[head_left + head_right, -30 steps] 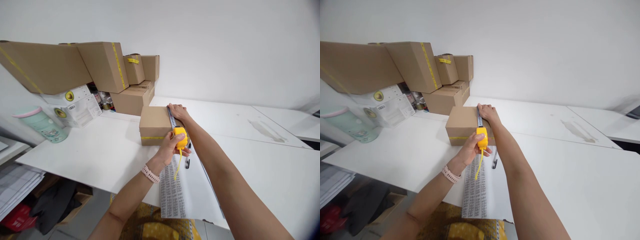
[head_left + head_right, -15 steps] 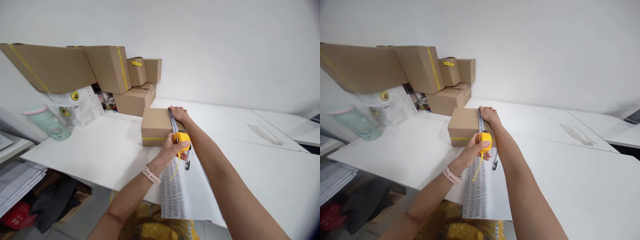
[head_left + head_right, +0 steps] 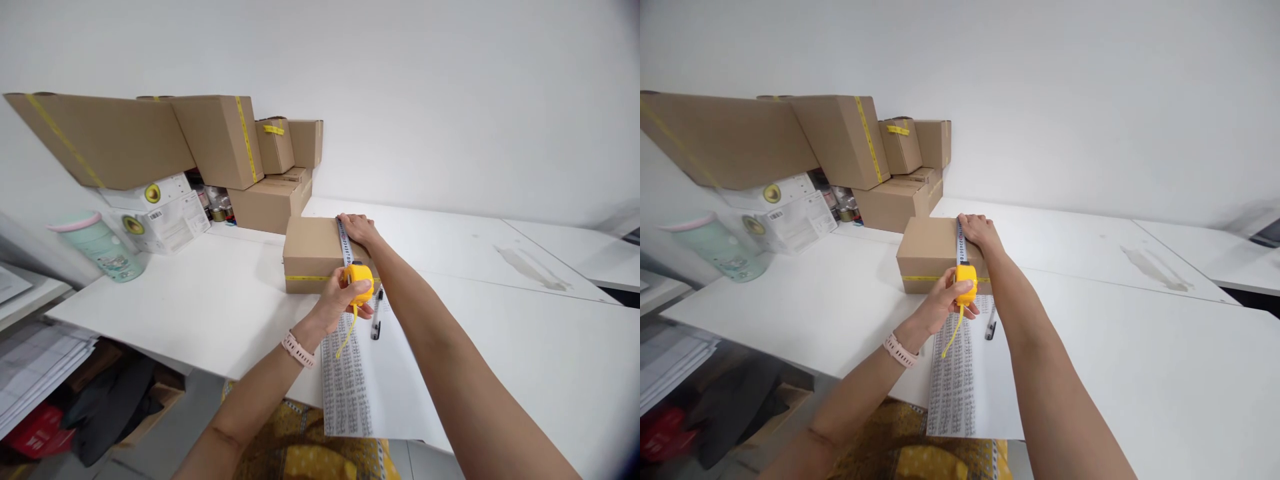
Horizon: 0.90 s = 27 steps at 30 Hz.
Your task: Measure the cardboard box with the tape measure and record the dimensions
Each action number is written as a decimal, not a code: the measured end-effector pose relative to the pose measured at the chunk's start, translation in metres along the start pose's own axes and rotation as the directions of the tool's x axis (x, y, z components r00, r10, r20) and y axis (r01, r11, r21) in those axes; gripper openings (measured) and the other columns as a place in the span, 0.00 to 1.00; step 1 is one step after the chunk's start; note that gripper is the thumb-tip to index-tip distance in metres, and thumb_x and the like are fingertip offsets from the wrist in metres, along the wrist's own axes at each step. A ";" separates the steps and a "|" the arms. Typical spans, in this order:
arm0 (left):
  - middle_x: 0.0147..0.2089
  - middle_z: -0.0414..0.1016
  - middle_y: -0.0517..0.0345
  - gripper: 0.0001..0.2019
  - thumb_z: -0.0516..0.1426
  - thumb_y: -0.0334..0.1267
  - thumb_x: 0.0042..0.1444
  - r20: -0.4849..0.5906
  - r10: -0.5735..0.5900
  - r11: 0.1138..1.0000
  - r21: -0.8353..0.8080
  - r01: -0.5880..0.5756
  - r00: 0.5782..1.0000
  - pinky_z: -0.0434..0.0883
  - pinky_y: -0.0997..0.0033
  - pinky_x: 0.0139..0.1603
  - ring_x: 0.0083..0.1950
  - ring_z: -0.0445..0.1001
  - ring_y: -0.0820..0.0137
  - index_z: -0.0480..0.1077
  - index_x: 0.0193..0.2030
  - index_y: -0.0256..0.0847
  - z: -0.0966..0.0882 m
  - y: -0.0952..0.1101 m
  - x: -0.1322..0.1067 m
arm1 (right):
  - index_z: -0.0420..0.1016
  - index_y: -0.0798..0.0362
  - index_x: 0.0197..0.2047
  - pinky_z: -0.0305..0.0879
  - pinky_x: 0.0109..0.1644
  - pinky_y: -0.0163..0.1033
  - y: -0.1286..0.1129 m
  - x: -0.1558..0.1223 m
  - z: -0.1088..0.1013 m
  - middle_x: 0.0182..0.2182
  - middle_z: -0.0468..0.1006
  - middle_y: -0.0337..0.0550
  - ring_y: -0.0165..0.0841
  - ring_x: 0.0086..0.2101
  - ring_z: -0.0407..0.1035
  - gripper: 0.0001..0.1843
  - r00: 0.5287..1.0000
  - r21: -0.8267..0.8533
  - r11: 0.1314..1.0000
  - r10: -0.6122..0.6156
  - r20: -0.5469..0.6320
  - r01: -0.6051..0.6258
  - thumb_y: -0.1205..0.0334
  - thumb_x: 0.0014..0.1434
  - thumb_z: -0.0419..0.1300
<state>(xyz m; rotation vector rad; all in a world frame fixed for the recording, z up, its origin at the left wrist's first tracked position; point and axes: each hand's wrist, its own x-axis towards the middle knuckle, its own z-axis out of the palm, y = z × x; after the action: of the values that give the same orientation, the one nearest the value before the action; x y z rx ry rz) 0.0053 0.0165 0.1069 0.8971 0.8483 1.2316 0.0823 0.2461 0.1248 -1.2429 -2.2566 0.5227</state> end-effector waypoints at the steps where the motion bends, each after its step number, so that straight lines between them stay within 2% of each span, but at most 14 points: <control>1: 0.43 0.75 0.56 0.30 0.70 0.50 0.48 0.005 0.002 1.000 0.006 -0.002 1.000 0.76 0.69 0.28 0.26 0.78 0.72 0.62 0.50 0.40 0.000 0.000 0.000 | 0.77 0.42 0.53 0.44 0.69 0.68 -0.001 0.000 0.000 0.60 0.77 0.45 0.54 0.66 0.56 0.26 1.000 -0.008 1.000 0.006 -0.005 -0.006 0.42 0.70 0.42; 4: 0.41 0.74 0.58 0.28 0.69 0.49 0.49 0.025 0.061 0.995 0.072 -0.063 0.998 0.76 0.70 0.28 0.27 0.78 0.72 0.62 0.50 0.40 -0.001 0.006 0.000 | 0.76 0.44 0.56 0.46 0.69 0.66 -0.003 -0.002 -0.002 0.62 0.75 0.47 0.53 0.65 0.59 0.29 0.998 -0.011 0.999 0.049 -0.038 -0.049 0.41 0.70 0.40; 8: 0.42 0.74 0.58 0.28 0.69 0.45 0.50 0.024 0.242 0.955 0.174 -0.242 0.970 0.77 0.71 0.29 0.29 0.78 0.72 0.61 0.52 0.42 -0.009 0.027 -0.007 | 0.68 0.47 0.66 0.50 0.70 0.59 -0.006 -0.007 -0.008 0.67 0.69 0.49 0.49 0.65 0.61 0.38 0.982 0.165 0.975 0.164 -0.091 -0.147 0.35 0.69 0.35; 10: 0.46 0.75 0.57 0.29 0.69 0.42 0.48 -0.005 0.328 0.925 0.207 -0.320 0.945 0.77 0.70 0.33 0.32 0.78 0.72 0.61 0.54 0.44 -0.015 0.038 -0.013 | 0.67 0.48 0.67 0.52 0.71 0.56 -0.007 -0.010 -0.011 0.68 0.67 0.50 0.48 0.66 0.61 0.40 0.978 0.246 0.955 0.193 -0.082 -0.168 0.32 0.68 0.35; 13: 0.47 0.74 0.57 0.30 0.70 0.41 0.46 -0.041 0.443 0.867 0.275 -0.416 0.896 0.78 0.69 0.39 0.38 0.78 0.69 0.62 0.53 0.45 -0.024 0.053 -0.026 | 0.70 0.48 0.65 0.54 0.69 0.58 -0.009 -0.019 -0.015 0.68 0.67 0.51 0.51 0.65 0.62 0.42 0.973 0.302 0.932 0.224 -0.046 -0.200 0.29 0.65 0.37; 16: 0.47 0.74 0.55 0.33 0.70 0.41 0.45 -0.041 0.536 0.763 0.449 -0.464 0.843 0.77 0.68 0.41 0.42 0.78 0.66 0.61 0.55 0.46 -0.038 0.059 -0.041 | 0.68 0.45 0.66 0.58 0.66 0.61 -0.014 -0.029 -0.019 0.68 0.66 0.50 0.54 0.62 0.65 0.44 0.957 0.340 0.901 0.291 -0.018 -0.268 0.25 0.63 0.39; 18: 0.49 0.75 0.54 0.38 0.71 0.40 0.43 -0.014 0.591 0.634 0.625 -0.454 0.806 0.76 0.68 0.42 0.44 0.78 0.65 0.59 0.59 0.46 -0.053 0.059 -0.050 | 0.69 0.45 0.66 0.61 0.63 0.61 -0.016 -0.034 -0.024 0.66 0.69 0.51 0.55 0.59 0.68 0.43 0.949 0.366 0.882 0.316 0.008 -0.297 0.25 0.63 0.41; 20: 0.51 0.76 0.53 0.42 0.72 0.41 0.42 0.001 0.625 0.481 0.788 -0.386 0.781 0.75 0.67 0.42 0.44 0.78 0.64 0.58 0.62 0.46 -0.074 0.056 -0.059 | 0.72 0.47 0.63 0.63 0.62 0.59 -0.016 -0.037 -0.029 0.62 0.74 0.52 0.54 0.55 0.71 0.39 0.953 0.383 0.877 0.302 0.027 -0.288 0.28 0.64 0.44; 22: 0.53 0.76 0.52 0.44 0.72 0.43 0.42 -0.011 0.626 0.363 0.889 -0.279 0.780 0.75 0.66 0.42 0.44 0.78 0.62 0.57 0.64 0.46 -0.097 0.052 -0.067 | 0.75 0.50 0.59 0.62 0.62 0.57 -0.012 -0.041 -0.034 0.59 0.76 0.52 0.52 0.55 0.71 0.34 0.971 0.384 0.898 0.240 -0.017 -0.215 0.33 0.66 0.47; 23: 0.54 0.77 0.52 0.44 0.72 0.44 0.42 -0.020 0.620 0.331 0.913 -0.237 0.785 0.75 0.65 0.42 0.45 0.78 0.61 0.56 0.64 0.46 -0.109 0.049 -0.070 | 0.76 0.51 0.58 0.61 0.64 0.55 -0.008 -0.045 -0.037 0.60 0.76 0.52 0.51 0.56 0.69 0.32 0.977 0.383 0.909 0.203 -0.068 -0.162 0.36 0.67 0.48; 25: 0.56 0.76 0.49 0.44 0.71 0.45 0.44 -0.039 0.601 0.338 0.917 -0.210 0.798 0.75 0.63 0.45 0.49 0.78 0.59 0.56 0.65 0.45 -0.130 0.042 -0.074 | 0.75 0.53 0.58 0.58 0.67 0.52 0.003 -0.059 -0.041 0.61 0.75 0.52 0.49 0.60 0.67 0.30 0.964 0.401 0.913 0.169 -0.208 -0.074 0.40 0.67 0.49; 27: 0.61 0.74 0.45 0.43 0.71 0.45 0.46 -0.067 0.584 0.428 0.873 -0.236 0.809 0.74 0.61 0.50 0.55 0.77 0.57 0.55 0.66 0.45 -0.145 0.033 -0.074 | 0.74 0.54 0.60 0.58 0.68 0.51 0.019 -0.080 -0.041 0.61 0.75 0.53 0.46 0.62 0.66 0.30 0.915 0.473 0.879 0.237 -0.326 -0.059 0.42 0.67 0.49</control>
<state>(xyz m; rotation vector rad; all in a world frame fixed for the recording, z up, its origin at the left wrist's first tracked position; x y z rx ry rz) -0.1493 -0.0380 0.0810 1.7982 1.6845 1.4485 0.1552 0.1905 0.1274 -1.1581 -1.6034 0.7502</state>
